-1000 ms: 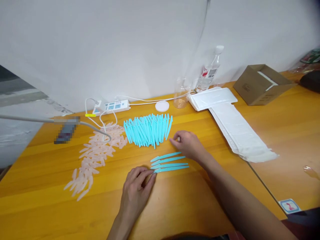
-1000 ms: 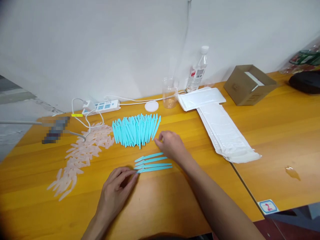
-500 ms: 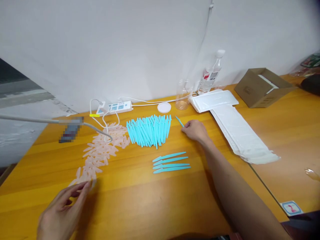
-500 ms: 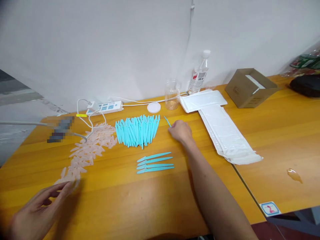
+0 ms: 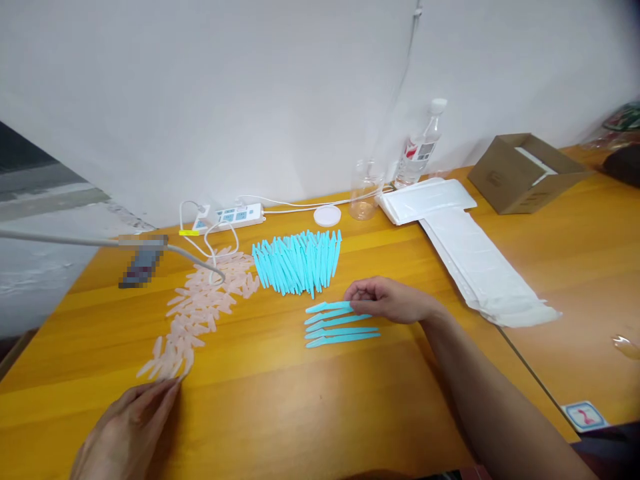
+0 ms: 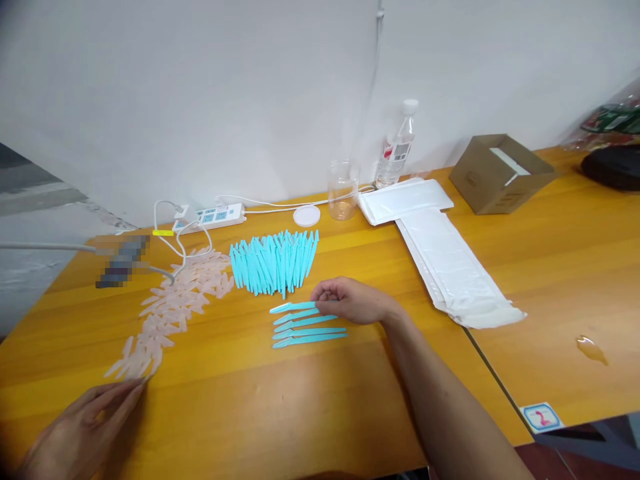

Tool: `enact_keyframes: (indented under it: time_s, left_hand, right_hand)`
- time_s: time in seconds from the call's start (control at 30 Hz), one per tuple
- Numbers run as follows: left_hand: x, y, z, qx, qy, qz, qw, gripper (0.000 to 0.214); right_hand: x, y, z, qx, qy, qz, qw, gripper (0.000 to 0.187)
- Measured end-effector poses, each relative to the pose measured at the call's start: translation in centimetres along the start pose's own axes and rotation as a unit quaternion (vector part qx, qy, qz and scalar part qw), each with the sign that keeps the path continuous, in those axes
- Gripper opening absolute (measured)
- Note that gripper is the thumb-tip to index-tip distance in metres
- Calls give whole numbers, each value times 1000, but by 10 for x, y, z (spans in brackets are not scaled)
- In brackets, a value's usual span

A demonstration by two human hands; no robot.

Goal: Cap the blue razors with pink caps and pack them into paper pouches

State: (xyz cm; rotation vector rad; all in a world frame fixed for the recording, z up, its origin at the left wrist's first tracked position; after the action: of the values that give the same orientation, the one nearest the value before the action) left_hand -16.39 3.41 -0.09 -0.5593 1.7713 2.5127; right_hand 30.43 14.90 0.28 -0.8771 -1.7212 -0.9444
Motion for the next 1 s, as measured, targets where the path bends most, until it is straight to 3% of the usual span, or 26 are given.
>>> enact_keyframes:
  time_s: [0.07,0.13,0.23,0.33,0.43,0.77,1.0]
  left_hand:
    - [-13,0,-3,16,16,-34,999,42]
    - [-38,-2,-7,19,69,-95,993,45]
    - [-107,-23,-10,78,108,-240,962,49]
    - [-175,-50,-6,143,97,-327,929,42]
    - [-212,-65,0,175,69,-364,912,34]
    - [-242,-73,-8,208,-24,-360,909,27]
    - [-256,-65,-36,208,-133,-327,912,18]
  right_hand:
    - [0,-5,1,8,4,-10,1000,31]
    - [0,-8,1,15,14,-21,1000,29]
    - [1,-11,1,25,25,-34,999,27]
    - [0,-12,-1,31,26,-38,998,25]
    - [-1,-11,-2,31,33,-40,998,23]
    - [6,-15,-5,44,69,-97,992,20]
    - [12,-32,-17,54,95,-261,959,16]
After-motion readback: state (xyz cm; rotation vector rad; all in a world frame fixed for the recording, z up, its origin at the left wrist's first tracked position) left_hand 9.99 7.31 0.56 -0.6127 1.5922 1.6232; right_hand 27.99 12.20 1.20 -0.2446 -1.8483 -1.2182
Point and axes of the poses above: each hand's wrist, its own z-axis towards the middle knuckle, its own y-axis out of the back of the hand, x = y × z, the point moved 7 cm from there along z, towards the middle knuckle, and after that the axes turned 15 degrees about -x, right-handed, at the moved point
